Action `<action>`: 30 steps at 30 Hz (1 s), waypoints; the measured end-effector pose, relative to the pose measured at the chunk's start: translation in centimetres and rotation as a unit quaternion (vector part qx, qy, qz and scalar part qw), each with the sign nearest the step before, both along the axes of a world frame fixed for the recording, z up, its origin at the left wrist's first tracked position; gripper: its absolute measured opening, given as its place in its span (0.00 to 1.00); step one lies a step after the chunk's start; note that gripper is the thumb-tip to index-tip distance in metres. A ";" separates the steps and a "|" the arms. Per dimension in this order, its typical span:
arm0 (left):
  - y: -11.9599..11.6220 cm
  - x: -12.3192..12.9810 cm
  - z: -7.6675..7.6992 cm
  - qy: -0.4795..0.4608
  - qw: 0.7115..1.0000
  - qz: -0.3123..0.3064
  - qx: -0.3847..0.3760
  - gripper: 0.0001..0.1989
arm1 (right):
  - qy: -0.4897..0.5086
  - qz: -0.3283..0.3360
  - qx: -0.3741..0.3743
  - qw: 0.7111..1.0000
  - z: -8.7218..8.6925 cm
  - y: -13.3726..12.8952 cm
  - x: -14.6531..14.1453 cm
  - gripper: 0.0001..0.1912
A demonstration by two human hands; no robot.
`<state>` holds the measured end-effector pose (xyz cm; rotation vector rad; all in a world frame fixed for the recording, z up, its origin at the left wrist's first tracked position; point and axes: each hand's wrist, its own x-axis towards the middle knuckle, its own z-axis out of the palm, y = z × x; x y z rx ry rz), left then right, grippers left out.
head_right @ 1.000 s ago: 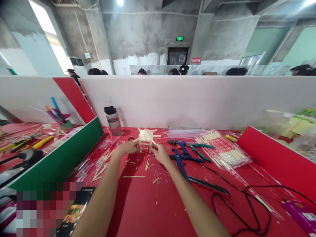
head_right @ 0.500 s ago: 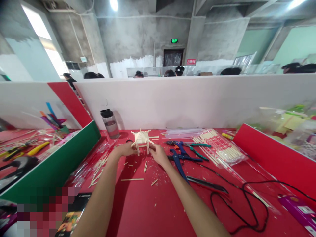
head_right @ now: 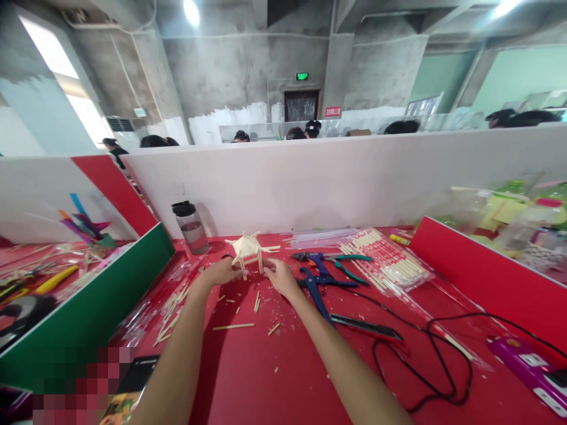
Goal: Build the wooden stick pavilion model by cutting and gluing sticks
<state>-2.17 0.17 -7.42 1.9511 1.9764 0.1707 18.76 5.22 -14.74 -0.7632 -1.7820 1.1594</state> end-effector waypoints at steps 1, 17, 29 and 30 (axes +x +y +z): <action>0.0 0.0 0.0 -0.002 1.000 0.000 0.001 0.18 | 0.005 0.002 -0.010 1.000 -0.1 0.1 0.0 0.16; -1.9 -3.9 1.6 0.017 0.980 0.030 -0.194 0.07 | -0.252 0.164 0.066 0.951 1.9 -0.4 2.0 0.08; -1.6 -2.5 0.8 0.053 0.970 0.050 -0.233 0.04 | -0.334 0.185 0.130 0.915 3.2 -1.4 1.9 0.06; -1.5 -2.6 0.8 0.056 0.970 0.050 -0.230 0.03 | -0.331 0.181 0.133 0.916 3.3 -1.3 2.0 0.06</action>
